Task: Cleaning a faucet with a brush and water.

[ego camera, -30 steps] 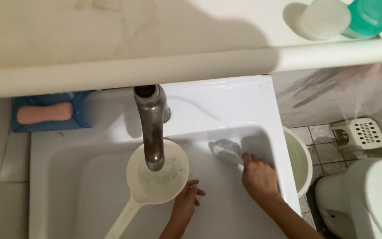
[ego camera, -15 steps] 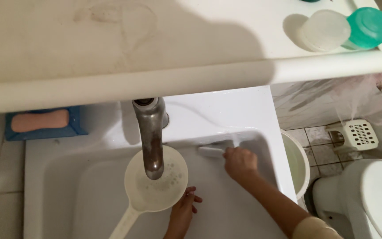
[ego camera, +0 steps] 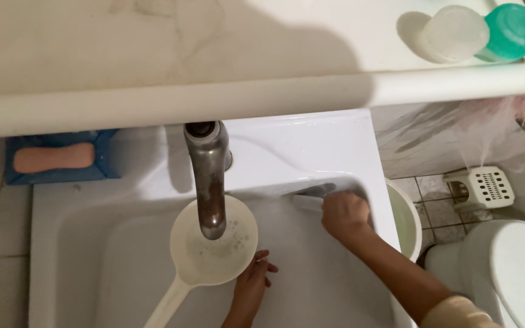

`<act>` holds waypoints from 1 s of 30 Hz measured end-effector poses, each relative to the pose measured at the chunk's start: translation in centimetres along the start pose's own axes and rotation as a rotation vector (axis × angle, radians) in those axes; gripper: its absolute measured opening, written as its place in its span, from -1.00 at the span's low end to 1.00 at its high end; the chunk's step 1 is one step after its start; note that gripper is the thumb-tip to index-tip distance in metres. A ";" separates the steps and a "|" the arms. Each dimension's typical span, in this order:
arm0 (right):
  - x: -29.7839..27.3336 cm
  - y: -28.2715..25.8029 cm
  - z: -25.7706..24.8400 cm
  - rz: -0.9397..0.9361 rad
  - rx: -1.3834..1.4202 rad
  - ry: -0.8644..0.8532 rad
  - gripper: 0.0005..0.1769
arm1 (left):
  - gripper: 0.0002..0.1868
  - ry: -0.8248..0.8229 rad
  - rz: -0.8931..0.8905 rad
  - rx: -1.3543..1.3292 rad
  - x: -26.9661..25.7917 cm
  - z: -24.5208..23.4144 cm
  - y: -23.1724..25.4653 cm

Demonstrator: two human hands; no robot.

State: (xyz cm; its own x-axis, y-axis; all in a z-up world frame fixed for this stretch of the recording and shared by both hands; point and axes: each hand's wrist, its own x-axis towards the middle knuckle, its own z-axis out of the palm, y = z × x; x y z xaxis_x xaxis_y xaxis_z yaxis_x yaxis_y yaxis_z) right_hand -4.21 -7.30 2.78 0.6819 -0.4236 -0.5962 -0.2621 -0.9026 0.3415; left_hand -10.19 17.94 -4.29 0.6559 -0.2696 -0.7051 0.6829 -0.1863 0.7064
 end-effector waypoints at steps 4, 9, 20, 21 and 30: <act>0.3 -3.2 1.6 -0.027 0.017 -0.020 -0.48 | -0.58 -0.003 -0.019 0.007 0.3 0.0 -0.2; -1.4 -4.9 1.1 -0.114 0.105 0.038 -0.58 | -0.59 0.006 -0.017 0.009 0.2 -0.1 0.2; -0.5 -0.6 -2.6 0.012 0.086 -0.018 -0.67 | -0.57 -0.011 0.027 -0.028 0.0 -0.5 -0.5; -0.4 -0.9 -2.8 0.003 0.115 0.005 -0.69 | -0.57 -0.010 0.033 -0.026 0.3 -0.5 -0.6; -1.9 -6.0 -0.5 -0.084 0.166 0.014 -0.48 | -0.58 0.000 0.016 -0.004 0.5 -0.3 -0.8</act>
State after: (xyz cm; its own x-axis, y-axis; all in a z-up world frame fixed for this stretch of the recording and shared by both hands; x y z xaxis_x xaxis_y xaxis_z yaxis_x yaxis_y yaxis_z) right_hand -3.58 -1.04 2.23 0.7152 -0.3459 -0.6073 -0.3116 -0.9356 0.1658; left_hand -10.25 18.22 -5.22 0.6670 -0.2721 -0.6937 0.6736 -0.1778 0.7174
